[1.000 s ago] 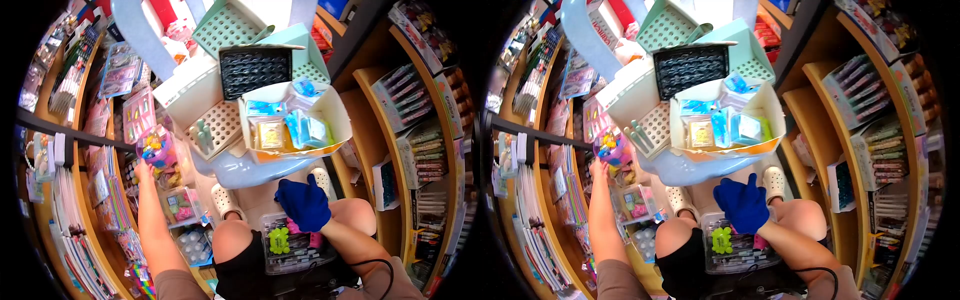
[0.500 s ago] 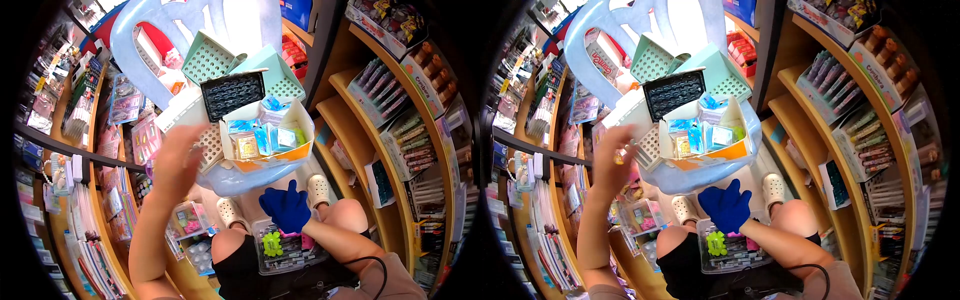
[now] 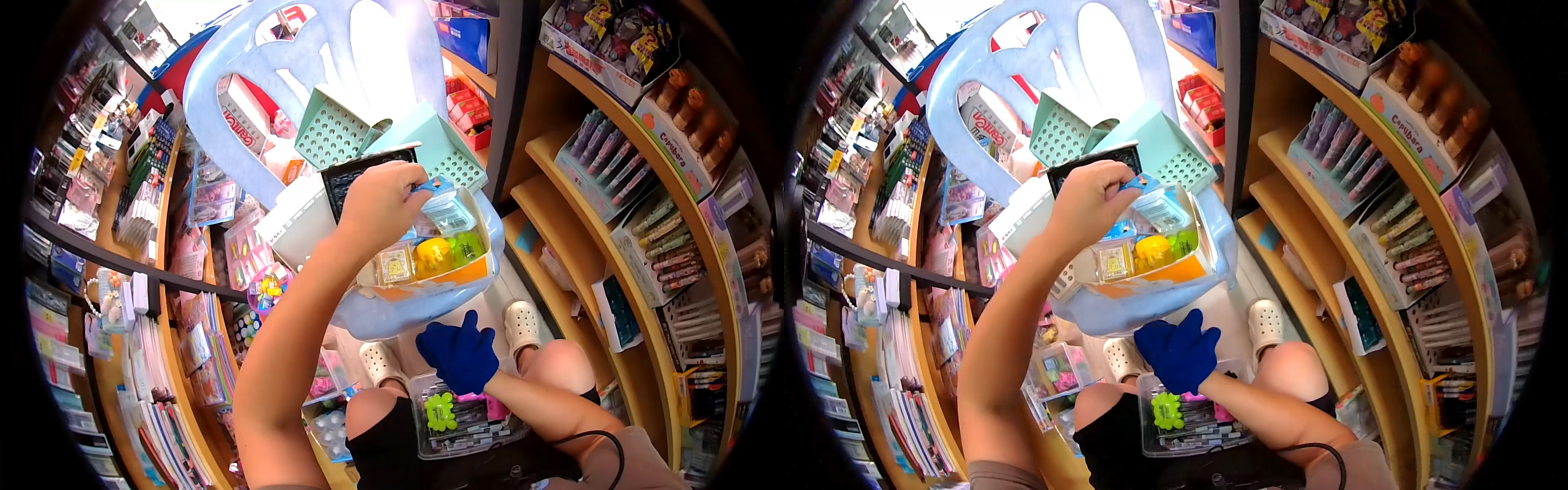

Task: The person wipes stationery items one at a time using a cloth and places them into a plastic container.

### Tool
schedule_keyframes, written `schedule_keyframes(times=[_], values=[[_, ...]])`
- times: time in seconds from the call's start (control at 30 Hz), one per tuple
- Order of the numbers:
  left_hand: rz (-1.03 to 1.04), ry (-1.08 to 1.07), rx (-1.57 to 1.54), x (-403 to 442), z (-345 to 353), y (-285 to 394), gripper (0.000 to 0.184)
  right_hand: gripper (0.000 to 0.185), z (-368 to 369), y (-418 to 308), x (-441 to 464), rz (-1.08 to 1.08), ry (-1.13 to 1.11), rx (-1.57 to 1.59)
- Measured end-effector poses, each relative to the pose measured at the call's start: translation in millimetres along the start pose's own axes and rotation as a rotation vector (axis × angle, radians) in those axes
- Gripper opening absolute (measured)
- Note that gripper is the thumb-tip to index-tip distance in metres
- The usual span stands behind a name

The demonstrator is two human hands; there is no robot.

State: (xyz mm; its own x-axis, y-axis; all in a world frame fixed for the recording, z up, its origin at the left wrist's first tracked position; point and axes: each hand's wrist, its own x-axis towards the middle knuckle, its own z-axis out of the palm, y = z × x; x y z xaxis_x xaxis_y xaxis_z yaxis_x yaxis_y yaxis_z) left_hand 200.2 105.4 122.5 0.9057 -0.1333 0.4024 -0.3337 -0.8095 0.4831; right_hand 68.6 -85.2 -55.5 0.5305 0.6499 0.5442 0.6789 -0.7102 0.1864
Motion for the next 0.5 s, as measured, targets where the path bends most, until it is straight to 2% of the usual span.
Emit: schedule_keyframes(times=[0.03, 0.07, 0.17, 0.2, 0.3, 0.33, 0.43, 0.5], values=[[-0.016, 0.008, 0.002, 3, 3, 1, 0.013, 0.016, 0, -1, 0, 0.015, 0.001, 0.042], [-0.151, 0.011, -0.04, 2, 5, 9, 0.014, 0.018, 0, -2, 1, 0.03, 0.0, 0.085], [-0.272, 0.129, -0.178, -11, 28, 5, 0.017, 0.021, 5, -5, 8, 0.06, 0.099, -0.046], [-0.305, -0.022, -0.124, -17, 30, 1, 0.016, 0.021, 3, -3, 11, 0.045, 0.105, -0.061], [-0.239, -0.302, -0.327, -35, 35, -1, 0.016, 0.022, 0, 0, 14, 0.019, 0.12, -0.097], [-0.022, -0.352, -0.146, -36, 34, -6, 0.022, 0.023, 4, -2, 12, 0.023, 0.123, -0.101], [0.132, -0.477, -0.089, -35, 31, -11, 0.028, 0.022, 4, -5, 7, 0.019, 0.095, -0.064], [0.108, -0.545, 0.031, -30, 33, -7, 0.029, 0.022, 5, -6, 4, 0.01, 0.094, -0.078]])
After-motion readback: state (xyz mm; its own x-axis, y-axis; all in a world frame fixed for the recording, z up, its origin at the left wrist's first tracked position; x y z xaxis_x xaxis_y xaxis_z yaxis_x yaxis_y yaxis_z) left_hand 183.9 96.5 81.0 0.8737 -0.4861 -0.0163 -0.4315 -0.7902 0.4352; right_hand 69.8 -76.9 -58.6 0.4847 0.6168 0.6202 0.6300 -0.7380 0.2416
